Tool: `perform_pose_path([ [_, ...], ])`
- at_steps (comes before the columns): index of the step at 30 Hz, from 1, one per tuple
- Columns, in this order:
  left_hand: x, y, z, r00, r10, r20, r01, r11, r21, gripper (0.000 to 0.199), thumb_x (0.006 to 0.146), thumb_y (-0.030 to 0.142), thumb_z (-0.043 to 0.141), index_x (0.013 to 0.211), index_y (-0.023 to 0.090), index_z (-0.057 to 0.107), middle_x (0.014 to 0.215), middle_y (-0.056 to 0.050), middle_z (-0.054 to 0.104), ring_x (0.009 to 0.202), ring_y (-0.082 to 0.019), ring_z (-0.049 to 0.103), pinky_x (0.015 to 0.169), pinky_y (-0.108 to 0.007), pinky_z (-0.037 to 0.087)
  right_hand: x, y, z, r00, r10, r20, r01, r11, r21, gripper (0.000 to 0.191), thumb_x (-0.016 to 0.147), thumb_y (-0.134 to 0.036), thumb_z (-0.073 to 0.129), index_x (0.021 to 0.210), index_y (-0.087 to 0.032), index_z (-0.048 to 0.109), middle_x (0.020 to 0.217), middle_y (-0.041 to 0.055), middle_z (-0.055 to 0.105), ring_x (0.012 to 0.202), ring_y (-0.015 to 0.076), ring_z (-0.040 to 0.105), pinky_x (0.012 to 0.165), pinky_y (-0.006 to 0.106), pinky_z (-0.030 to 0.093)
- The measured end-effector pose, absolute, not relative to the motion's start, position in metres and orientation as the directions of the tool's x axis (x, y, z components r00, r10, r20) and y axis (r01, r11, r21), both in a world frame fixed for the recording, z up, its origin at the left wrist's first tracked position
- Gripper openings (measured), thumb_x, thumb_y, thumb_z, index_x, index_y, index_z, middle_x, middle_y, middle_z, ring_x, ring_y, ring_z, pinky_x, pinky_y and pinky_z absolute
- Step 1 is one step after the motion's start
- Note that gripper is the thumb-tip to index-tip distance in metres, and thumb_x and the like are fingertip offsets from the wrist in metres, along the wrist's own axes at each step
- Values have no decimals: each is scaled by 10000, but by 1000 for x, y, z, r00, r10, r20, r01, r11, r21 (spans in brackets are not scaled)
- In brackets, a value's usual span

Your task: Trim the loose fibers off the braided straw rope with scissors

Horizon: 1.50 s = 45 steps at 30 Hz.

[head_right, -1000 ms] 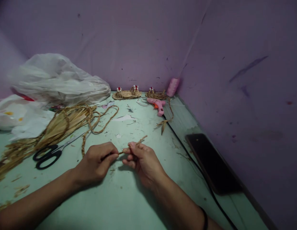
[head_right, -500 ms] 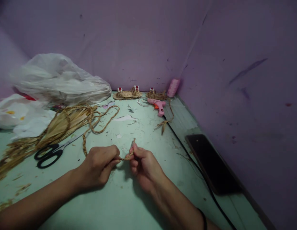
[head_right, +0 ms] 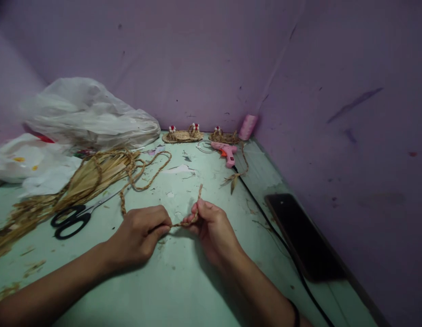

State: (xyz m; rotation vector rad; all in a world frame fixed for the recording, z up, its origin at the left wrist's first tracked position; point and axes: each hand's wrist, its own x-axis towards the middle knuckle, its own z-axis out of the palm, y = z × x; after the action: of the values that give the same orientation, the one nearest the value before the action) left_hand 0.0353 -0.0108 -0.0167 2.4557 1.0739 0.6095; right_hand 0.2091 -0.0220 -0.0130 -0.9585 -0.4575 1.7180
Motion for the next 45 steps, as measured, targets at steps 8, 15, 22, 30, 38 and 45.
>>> perform_pose_path([
  [8,30,-9,-17,659,635,404,522,-772,363,164,801,124,414,748,141,569,688,-34,524,620,-128,484,558,-251,385,219,-19,-12,-367,839,-402,-398,-532,-747,211,692,-254,668,834,-98,665,469,-34,527,468,59,479,610,226,454],
  [15,28,-9,-22,609,619,496,453,-785,423,143,806,111,456,916,125,547,751,-44,556,686,-129,528,596,-238,443,218,-18,-11,-307,824,-477,-264,-555,-789,243,613,-323,715,587,-102,618,447,-45,471,444,65,450,560,270,480],
  [22,28,-10,-27,627,523,577,494,-840,224,407,791,55,439,1197,92,425,768,-68,547,697,-152,516,599,-284,461,217,-16,-7,-265,819,-509,-219,-565,-796,234,554,-311,739,574,-118,609,425,-49,478,410,53,421,533,258,475],
  [30,26,-8,-28,687,449,571,470,-874,122,455,754,-14,396,1204,51,414,815,-107,546,743,-170,507,597,-307,472,218,-16,-5,-237,812,-533,-136,-571,-809,196,547,-281,713,557,-119,603,428,-40,498,408,52,418,515,247,458],
  [38,27,-9,-22,701,465,541,487,-866,113,279,735,-8,372,924,70,560,779,-100,536,733,-174,499,599,-295,464,221,-17,-7,-240,820,-520,-105,-555,-825,218,564,-321,704,583,-117,630,452,-26,515,432,58,440,509,231,436],
  [45,19,-3,-27,553,631,544,615,-750,245,275,720,-4,388,870,125,578,753,-55,502,679,-142,482,587,-257,420,229,-12,-9,-158,986,-62,173,-34,-984,368,597,-244,721,956,-193,656,973,74,585,834,163,553,692,292,465],
])
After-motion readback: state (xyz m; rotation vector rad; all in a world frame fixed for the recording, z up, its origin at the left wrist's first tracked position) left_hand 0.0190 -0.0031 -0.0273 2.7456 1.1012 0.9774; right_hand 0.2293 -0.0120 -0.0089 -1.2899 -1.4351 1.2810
